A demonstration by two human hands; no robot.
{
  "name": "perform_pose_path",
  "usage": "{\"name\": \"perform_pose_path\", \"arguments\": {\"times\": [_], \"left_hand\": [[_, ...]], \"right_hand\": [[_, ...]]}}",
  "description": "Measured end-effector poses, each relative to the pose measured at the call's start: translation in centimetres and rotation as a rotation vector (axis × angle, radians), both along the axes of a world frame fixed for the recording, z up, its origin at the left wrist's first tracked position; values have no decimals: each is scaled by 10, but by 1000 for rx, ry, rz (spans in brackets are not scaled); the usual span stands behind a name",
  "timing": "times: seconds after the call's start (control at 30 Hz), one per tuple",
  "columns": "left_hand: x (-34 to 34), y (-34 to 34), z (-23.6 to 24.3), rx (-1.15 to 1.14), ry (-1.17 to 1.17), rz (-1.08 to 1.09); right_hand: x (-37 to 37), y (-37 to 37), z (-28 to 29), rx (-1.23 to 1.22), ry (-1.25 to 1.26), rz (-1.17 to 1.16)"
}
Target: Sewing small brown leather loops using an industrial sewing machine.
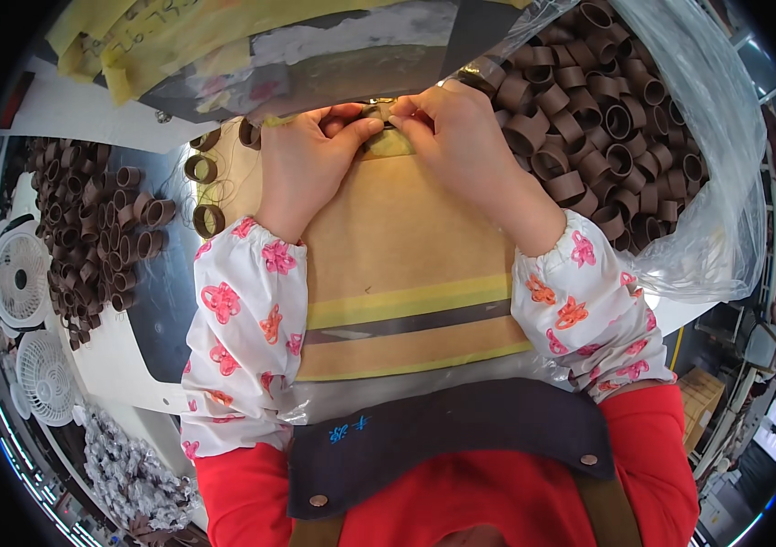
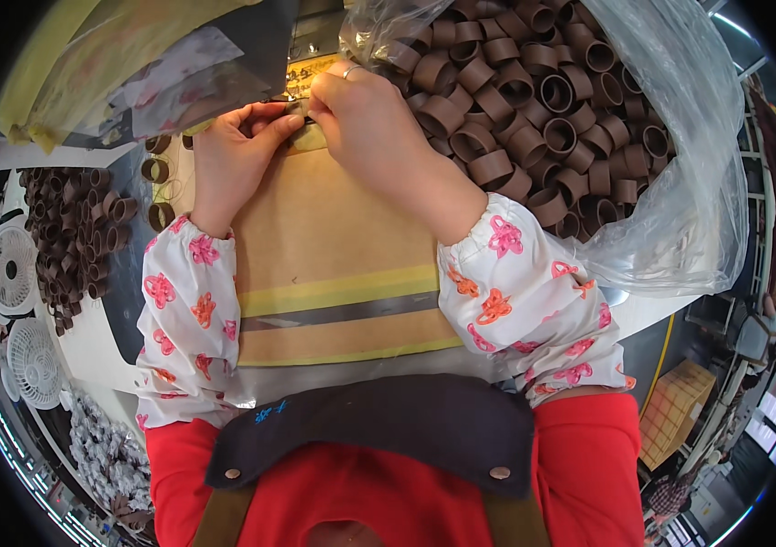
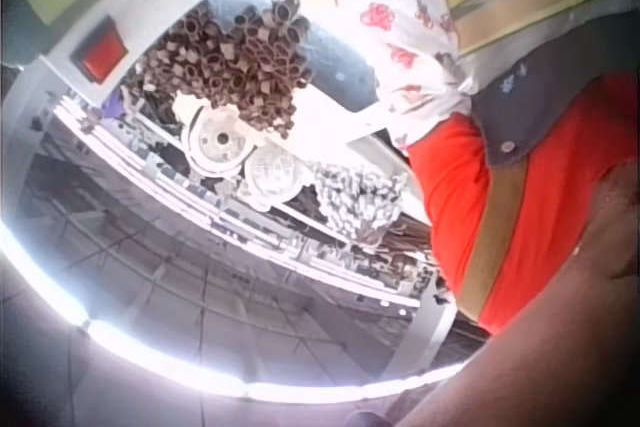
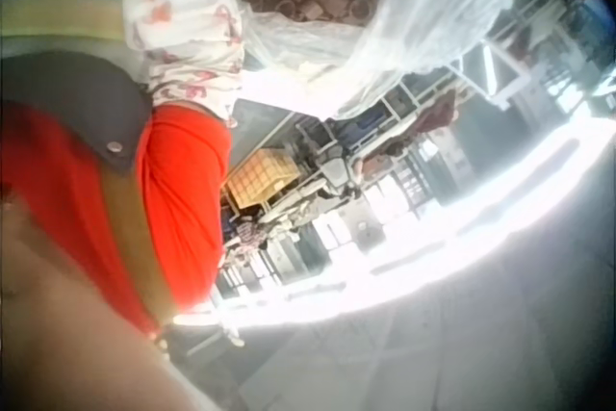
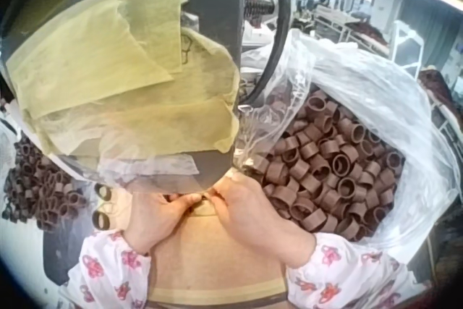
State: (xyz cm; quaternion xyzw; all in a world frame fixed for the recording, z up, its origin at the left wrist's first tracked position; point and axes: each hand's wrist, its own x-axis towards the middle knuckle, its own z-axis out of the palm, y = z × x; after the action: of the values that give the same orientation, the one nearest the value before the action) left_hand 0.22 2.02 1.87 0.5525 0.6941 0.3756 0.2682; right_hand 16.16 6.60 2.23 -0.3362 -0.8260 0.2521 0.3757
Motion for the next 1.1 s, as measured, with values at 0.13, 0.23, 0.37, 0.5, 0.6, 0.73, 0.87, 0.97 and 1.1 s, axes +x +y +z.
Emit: {"name": "perform_pose_path", "arguments": {"times": [0.13, 0.23, 0.37, 0.5, 0.6, 0.73, 0.87, 0.97, 1.1], "left_hand": [[-3, 2, -3, -21, -26, -9], [-3, 1, 4, -71, 19, -14], [-5, 2, 4, -59, -3, -53], [-6, 2, 5, -85, -27, -61], [-10, 4, 2, -104, -35, -70], [-9, 5, 1, -55, -3, -96], [-6, 4, 12, -59, 14, -114], [-9, 4, 5, -48, 4, -90], [-12, 4, -2, -46, -25, -62]], "right_hand": [[0, 0, 2, 26, -27, -12], [-1, 0, 1, 58, -35, -11], [-2, -1, 0, 28, -58, -30], [-1, -2, 0, 47, -39, -24], [-1, -1, 2, 54, -52, -17], [0, -1, 1, 33, -83, -47], [0, -1, 3, 38, -93, -67], [-1, -1, 3, 41, -97, -69], [-5, -1, 5, 9, -172, -63]]}}
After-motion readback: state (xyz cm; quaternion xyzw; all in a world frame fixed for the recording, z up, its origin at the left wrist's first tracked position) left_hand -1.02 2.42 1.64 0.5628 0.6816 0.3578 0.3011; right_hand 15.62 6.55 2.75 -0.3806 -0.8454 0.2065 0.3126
